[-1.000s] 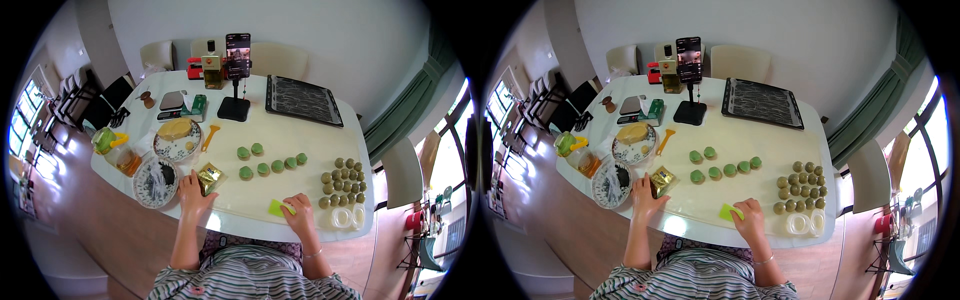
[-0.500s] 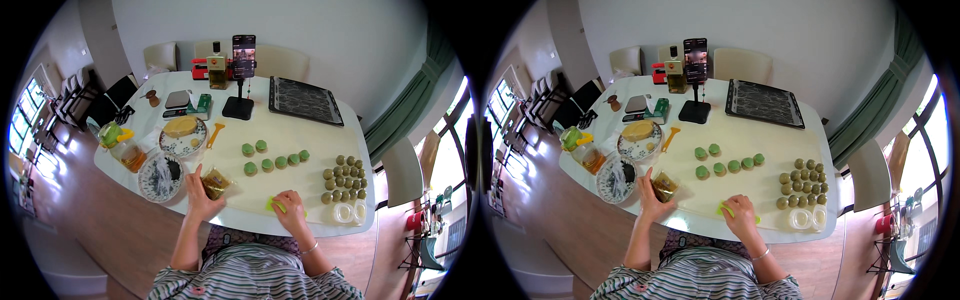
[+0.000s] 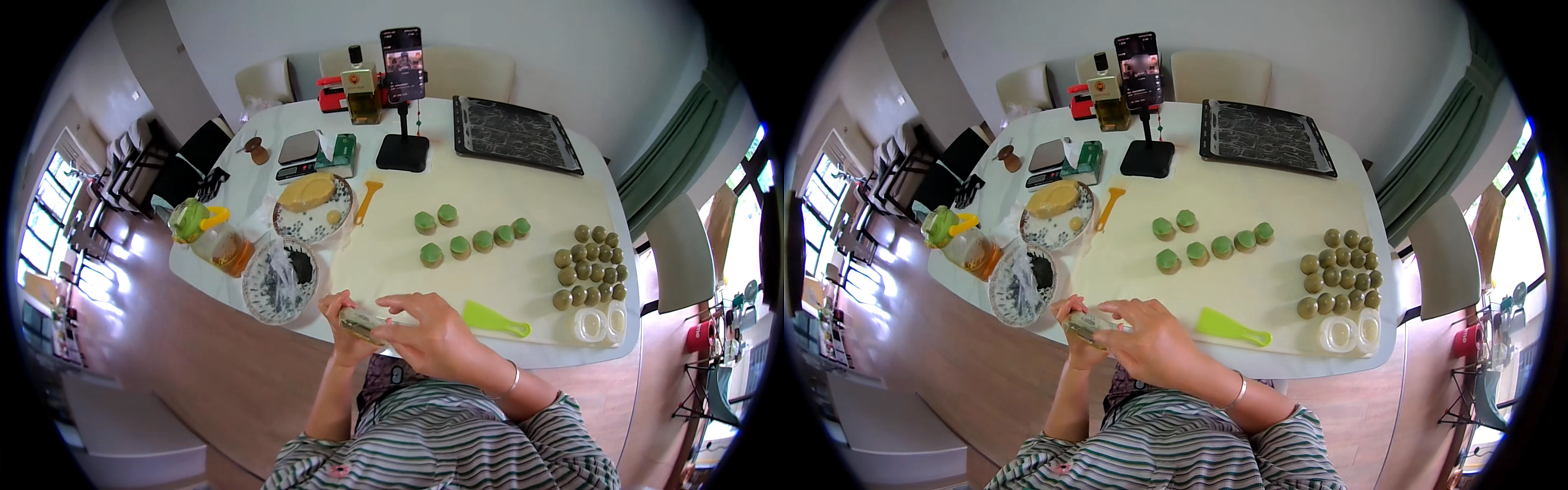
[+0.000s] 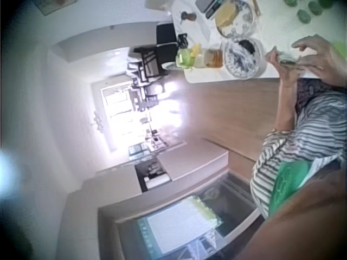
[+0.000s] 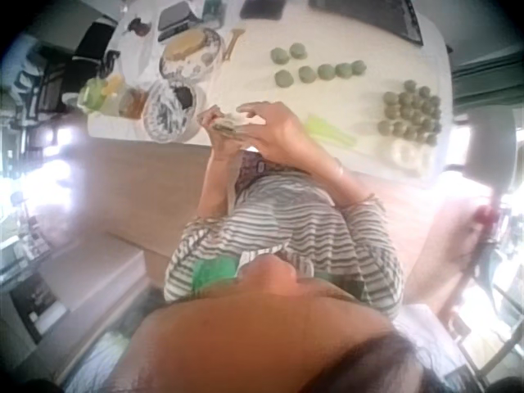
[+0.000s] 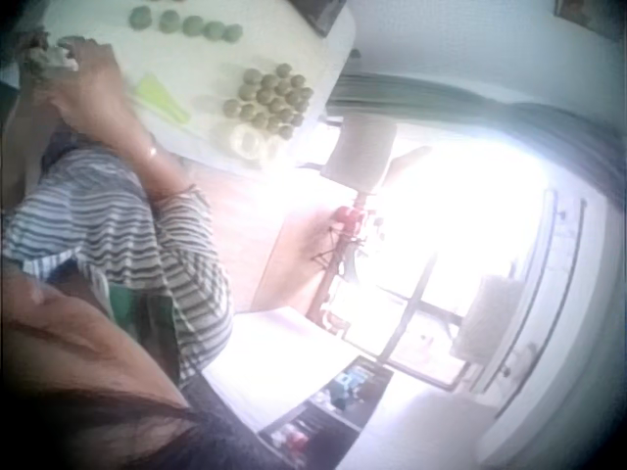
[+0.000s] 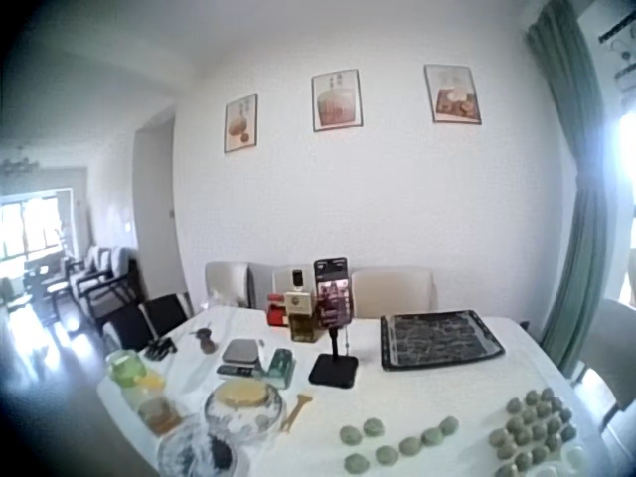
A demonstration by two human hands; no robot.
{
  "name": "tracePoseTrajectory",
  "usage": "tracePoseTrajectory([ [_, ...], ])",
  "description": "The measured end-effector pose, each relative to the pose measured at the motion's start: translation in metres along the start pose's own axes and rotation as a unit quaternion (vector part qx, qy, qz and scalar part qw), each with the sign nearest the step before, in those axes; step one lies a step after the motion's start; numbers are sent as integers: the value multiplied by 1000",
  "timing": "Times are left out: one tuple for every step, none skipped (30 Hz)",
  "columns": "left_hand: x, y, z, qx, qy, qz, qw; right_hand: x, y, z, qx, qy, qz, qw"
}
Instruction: The person assembles small round food items by rolling green dough into balls and placing them on top of beige dough balls arranged on a white table. The person uses a green plastic scraper to help shape the green dough and a small spoon to scoop filling from a gold packet. The finished items are placed in neat rows on the table.
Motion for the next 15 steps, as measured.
tracePoseTrajectory([
  [1,0,0,2,2,4,1000,-5,-1,1,-13,-3,-4,1000],
  [3,0,1,4,4,8,1000,-10,-2,3,-26,-5,-8,1000],
  [7,-1,3,-1,12,21,1000,-13,-2,4,-39,-8,-12,999],
  [13,-1,8,-5,21,32,999,-16,-4,5,-36,-8,-29,999],
  [18,0,10,-9,31,44,999,-18,-5,6,-34,-9,-45,998],
  [18,0,10,-7,29,25,999,-18,-4,7,-32,-9,-62,998],
  [18,1,9,-7,28,6,1000,-15,0,7,-46,8,-87,995],
  [18,1,9,-7,26,-12,1000,-12,6,8,-60,25,-111,992],
  [20,2,9,-17,22,-2,1000,-10,12,10,-74,42,-136,987],
  [21,2,10,-25,19,10,999,-9,13,14,-72,49,-154,984],
  [22,2,11,-34,16,22,999,-8,15,19,-70,57,-172,981],
  [22,5,11,-40,8,37,998,-8,16,23,-68,65,-190,977],
  [23,11,12,-45,1,51,998,-4,20,25,-65,67,-187,978],
  [23,14,13,-50,-7,65,997,3,27,26,-62,68,-184,979],
  [22,14,13,-54,-10,70,996,8,32,27,-58,70,-181,979],
])
Point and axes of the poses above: each hand's wrist, its own z-axis towards the middle knuckle, its own y-axis out of the palm, x = y × z, the point moved 9 cm from there along z, towards the middle knuckle, and after that the axes turned 8 degrees about -x, right-handed, at the moved point
